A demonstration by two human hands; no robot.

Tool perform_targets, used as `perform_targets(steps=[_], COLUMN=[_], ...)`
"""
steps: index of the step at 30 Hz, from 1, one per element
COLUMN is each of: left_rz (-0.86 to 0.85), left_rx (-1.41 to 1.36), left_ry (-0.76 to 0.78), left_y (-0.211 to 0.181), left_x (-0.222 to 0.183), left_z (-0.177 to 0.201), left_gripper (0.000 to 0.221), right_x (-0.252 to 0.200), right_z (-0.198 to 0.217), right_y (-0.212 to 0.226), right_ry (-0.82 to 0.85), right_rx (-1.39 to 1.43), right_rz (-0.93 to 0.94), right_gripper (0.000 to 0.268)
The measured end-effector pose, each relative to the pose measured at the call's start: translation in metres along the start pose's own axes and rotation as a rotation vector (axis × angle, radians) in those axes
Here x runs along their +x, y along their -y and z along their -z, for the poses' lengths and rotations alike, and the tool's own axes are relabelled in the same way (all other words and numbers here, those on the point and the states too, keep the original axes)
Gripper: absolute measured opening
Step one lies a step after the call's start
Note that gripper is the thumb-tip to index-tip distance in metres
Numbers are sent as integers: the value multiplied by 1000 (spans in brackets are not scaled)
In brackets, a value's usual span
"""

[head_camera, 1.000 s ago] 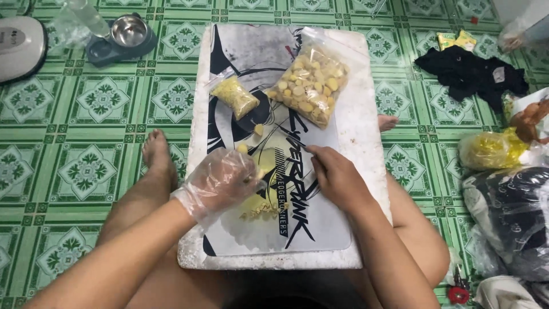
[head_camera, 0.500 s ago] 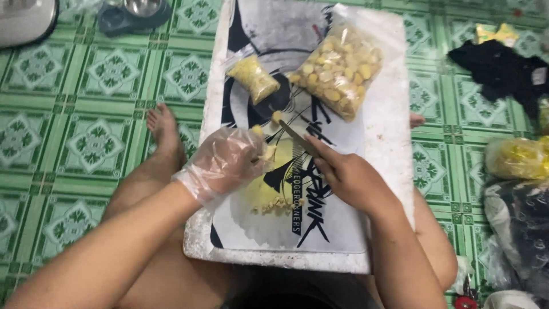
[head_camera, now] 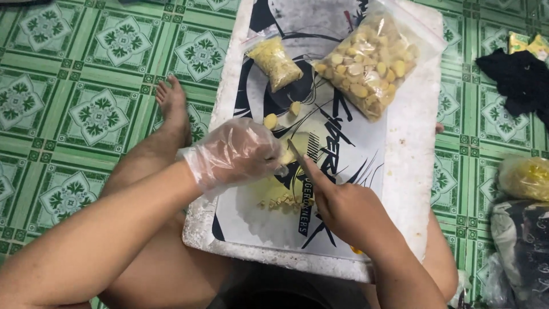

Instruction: Cutting peeled ginger into small pieces using a knife on a cutting board while sitting on the floor.

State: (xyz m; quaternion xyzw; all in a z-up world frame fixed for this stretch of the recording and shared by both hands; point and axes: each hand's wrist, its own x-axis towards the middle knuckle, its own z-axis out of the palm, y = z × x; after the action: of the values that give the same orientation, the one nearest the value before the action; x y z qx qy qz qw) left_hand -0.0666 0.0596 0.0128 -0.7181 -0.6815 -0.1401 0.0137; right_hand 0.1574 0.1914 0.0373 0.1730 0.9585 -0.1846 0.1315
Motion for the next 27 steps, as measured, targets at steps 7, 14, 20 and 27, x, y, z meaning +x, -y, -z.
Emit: perform_targets(steps=[7,14,20,27], left_rz=[-76,114,-47,-117], left_rx=[-27,-101,-183,-84], left_ry=[-173,59,-219,-209], left_y=[2,-3,8,6], left_x=[-5,5,-5,-2], left_z=[-3,-2,-20,-15], left_gripper=[14,38,8,17], right_x=[0,2,6,13], right_z=[-1,-1,-16,-32], right_y=[6,13,18,25], right_ry=[-38,11,-100,-159], right_rx=[-47,-55,-176,-288], right_rz=[-42,-74,-48,-37], right_gripper=[64,69,65,67])
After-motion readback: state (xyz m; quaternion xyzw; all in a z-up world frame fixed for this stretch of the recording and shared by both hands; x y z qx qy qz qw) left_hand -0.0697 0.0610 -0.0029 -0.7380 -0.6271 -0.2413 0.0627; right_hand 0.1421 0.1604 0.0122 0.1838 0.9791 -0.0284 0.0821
